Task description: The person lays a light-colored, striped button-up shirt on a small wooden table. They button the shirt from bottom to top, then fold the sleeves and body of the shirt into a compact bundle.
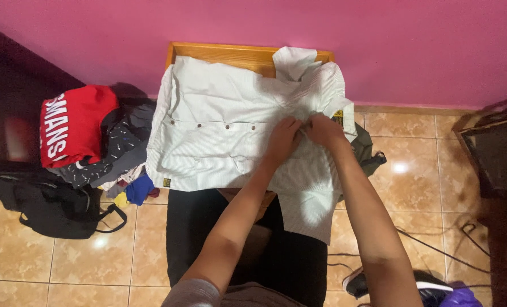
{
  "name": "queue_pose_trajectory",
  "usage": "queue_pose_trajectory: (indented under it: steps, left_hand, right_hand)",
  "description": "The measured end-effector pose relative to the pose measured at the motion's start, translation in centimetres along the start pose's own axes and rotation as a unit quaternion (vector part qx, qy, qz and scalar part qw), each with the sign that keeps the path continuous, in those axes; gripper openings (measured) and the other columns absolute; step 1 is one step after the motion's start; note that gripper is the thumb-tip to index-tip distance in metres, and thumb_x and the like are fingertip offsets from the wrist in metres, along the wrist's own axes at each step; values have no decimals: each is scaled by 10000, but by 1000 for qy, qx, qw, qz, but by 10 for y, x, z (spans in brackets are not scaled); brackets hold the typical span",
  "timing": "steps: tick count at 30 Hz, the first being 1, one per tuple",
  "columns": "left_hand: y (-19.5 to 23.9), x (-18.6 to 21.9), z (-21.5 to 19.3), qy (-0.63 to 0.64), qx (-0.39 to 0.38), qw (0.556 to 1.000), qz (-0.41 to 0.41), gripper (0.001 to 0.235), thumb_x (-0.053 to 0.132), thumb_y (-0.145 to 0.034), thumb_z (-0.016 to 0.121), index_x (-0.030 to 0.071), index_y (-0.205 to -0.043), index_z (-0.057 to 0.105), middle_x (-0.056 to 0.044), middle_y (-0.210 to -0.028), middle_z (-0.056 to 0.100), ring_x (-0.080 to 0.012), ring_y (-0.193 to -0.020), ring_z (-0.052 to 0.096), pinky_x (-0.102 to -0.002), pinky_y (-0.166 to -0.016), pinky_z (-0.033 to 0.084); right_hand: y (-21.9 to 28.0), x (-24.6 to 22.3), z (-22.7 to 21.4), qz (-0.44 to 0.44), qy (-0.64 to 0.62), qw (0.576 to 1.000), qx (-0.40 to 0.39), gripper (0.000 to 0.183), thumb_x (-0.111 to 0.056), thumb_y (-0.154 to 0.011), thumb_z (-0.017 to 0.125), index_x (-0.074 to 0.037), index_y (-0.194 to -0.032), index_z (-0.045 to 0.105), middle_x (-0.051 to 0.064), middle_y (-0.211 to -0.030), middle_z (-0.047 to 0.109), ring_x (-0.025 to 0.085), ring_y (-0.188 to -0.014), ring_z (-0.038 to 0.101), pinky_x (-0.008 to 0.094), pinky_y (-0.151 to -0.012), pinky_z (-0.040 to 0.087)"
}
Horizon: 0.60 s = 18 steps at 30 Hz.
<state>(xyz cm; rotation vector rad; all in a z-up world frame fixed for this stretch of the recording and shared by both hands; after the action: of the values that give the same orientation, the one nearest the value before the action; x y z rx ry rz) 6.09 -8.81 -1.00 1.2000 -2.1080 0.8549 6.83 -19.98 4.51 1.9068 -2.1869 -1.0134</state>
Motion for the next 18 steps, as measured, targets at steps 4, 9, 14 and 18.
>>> queue_pose_trajectory:
  steps: [4, 9, 14, 18]
  left_hand:
    - [1, 9, -10, 6, -7, 1000, -4, 73, 116, -1004, 583, 119, -1069, 617, -65, -1012, 629, -243, -1026, 632, -407, -965, 508]
    - [4, 18, -15, 12, -10, 1000, -4, 91, 93, -984, 618, 84, -1074, 604, -95, -1051, 620, -264, -1047, 620, -443, -984, 500]
    - [2, 13, -11, 4, -12, 1000, 3, 74, 64, -1019, 565, 77, -1064, 622, -108, -1014, 617, -269, -1005, 633, -418, -954, 504]
    - [0, -6, 5, -8, -18, 1000, -8, 77, 72, -1020, 567, 108, -1065, 617, -60, -1004, 596, -226, -990, 629, -395, -954, 501]
  right_hand:
    - [-37, 27, 29, -14, -33, 999, -10, 423, -304, -935, 593, 2, -1196, 726, 270, -1149, 717, 472, -1132, 666, 563, -951, 522]
    - [-41, 33, 33, -17, -114, 993, 3, 364, -265, -920, 616, -5, -1139, 747, 265, -1105, 725, 473, -1102, 670, 564, -924, 533]
    - [-44, 38, 34, -26, -143, 989, -1, 374, -255, -951, 579, 14, -1148, 748, 297, -1145, 710, 497, -1115, 653, 551, -934, 522]
    - [-80, 72, 63, -39, -172, 984, -6, 387, -241, -934, 572, 42, -1136, 742, 330, -1156, 697, 523, -1121, 637, 550, -945, 509]
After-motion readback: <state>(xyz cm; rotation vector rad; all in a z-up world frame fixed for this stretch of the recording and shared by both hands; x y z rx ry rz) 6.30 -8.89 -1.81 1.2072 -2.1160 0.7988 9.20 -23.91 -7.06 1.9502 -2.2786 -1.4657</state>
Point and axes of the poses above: each hand's wrist, its own y-axis away from the middle knuckle, its own z-axis out of the palm, x = y × z, the point moved 8 cm from there along -y, towards the middle knuckle
